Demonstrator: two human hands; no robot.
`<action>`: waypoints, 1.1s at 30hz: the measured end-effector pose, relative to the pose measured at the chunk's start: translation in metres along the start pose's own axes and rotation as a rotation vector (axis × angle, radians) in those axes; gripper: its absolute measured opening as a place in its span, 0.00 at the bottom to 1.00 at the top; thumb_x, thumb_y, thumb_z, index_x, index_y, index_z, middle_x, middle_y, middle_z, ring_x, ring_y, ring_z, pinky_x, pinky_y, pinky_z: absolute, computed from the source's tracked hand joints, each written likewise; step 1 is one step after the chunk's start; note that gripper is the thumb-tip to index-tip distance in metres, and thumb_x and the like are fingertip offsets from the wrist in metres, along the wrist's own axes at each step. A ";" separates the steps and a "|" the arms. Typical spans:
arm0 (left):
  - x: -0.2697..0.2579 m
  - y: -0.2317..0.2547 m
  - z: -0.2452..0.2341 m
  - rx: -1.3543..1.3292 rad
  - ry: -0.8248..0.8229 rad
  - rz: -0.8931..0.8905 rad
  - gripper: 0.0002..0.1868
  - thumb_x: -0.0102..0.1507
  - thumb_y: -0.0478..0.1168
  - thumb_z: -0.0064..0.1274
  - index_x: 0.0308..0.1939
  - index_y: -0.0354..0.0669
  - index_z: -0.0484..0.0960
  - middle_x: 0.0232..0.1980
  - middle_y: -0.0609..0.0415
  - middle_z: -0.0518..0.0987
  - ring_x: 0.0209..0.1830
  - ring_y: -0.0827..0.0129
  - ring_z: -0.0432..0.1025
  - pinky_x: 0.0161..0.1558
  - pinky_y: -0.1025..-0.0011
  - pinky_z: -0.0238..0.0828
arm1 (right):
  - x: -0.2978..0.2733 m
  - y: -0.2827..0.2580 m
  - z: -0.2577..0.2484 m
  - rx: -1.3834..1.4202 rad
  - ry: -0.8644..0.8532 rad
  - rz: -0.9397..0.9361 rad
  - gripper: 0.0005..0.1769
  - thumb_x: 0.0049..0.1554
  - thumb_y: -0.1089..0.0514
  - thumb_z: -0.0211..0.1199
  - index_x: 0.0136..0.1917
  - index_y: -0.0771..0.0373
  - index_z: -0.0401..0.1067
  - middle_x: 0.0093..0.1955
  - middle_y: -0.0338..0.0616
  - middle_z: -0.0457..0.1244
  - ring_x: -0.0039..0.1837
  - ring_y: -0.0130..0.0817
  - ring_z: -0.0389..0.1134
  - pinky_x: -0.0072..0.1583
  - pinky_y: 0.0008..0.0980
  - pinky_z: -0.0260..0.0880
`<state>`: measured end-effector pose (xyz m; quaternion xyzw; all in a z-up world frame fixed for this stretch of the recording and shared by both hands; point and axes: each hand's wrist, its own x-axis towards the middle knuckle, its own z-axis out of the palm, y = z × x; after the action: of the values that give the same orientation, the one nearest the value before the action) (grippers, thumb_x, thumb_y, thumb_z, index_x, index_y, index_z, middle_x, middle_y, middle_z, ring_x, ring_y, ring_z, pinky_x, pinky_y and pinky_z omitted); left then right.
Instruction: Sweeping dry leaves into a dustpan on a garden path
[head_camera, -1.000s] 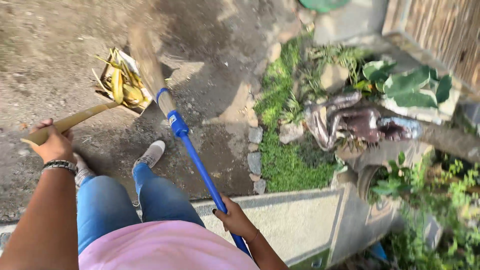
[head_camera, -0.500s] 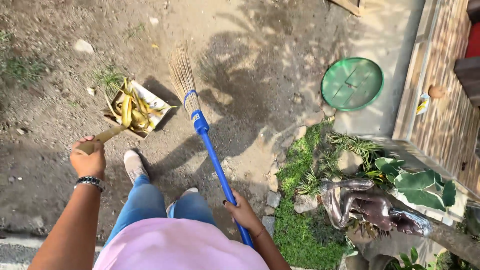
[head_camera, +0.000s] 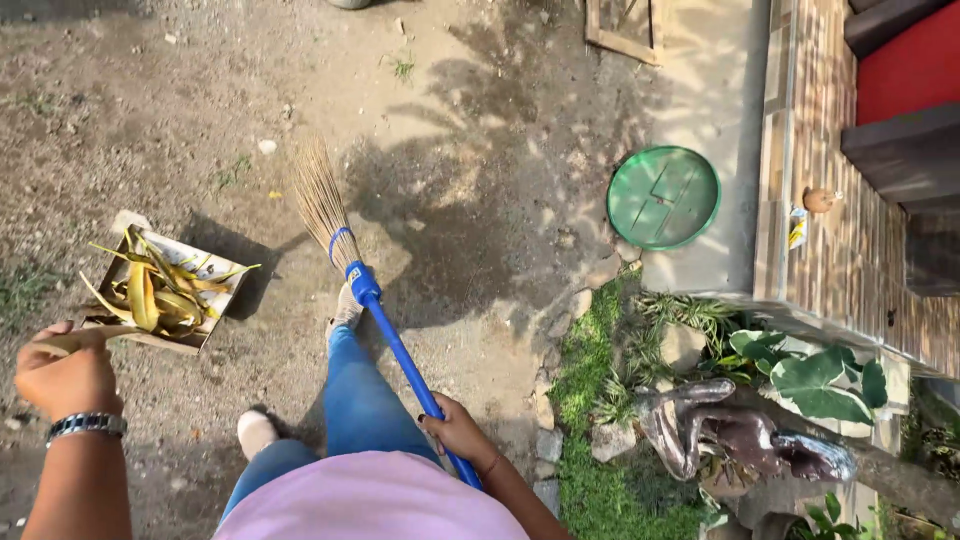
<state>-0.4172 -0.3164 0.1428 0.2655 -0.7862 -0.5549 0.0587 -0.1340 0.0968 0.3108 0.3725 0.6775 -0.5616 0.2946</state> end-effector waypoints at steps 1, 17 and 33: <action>0.011 0.009 0.019 -0.076 -0.014 0.005 0.06 0.72 0.30 0.53 0.50 0.46 0.78 0.50 0.55 0.78 0.41 0.73 0.72 0.36 0.73 0.72 | 0.019 -0.013 -0.014 -0.002 -0.007 0.027 0.24 0.59 0.60 0.56 0.69 0.60 0.65 0.31 0.37 0.58 0.25 0.27 0.60 0.31 0.28 0.62; 0.118 0.185 0.209 -0.429 0.064 -0.263 0.11 0.71 0.35 0.52 0.53 0.58 0.73 0.54 0.59 0.79 0.46 0.70 0.82 0.44 0.77 0.86 | 0.293 -0.220 -0.213 -0.107 -0.033 -0.017 0.09 0.57 0.63 0.51 0.51 0.58 0.69 0.30 0.36 0.56 0.24 0.27 0.58 0.28 0.26 0.59; 0.185 0.247 0.322 -0.354 0.269 -0.309 0.14 0.64 0.30 0.56 0.52 0.46 0.80 0.49 0.54 0.80 0.45 0.70 0.73 0.46 0.74 0.74 | 0.469 -0.364 -0.278 -0.375 -0.197 -0.018 0.15 0.59 0.57 0.62 0.59 0.58 0.68 0.31 0.37 0.58 0.24 0.29 0.58 0.27 0.28 0.62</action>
<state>-0.7864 -0.0752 0.2072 0.4391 -0.6122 -0.6460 0.1229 -0.6904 0.4172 0.1793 0.2484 0.7413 -0.4622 0.4185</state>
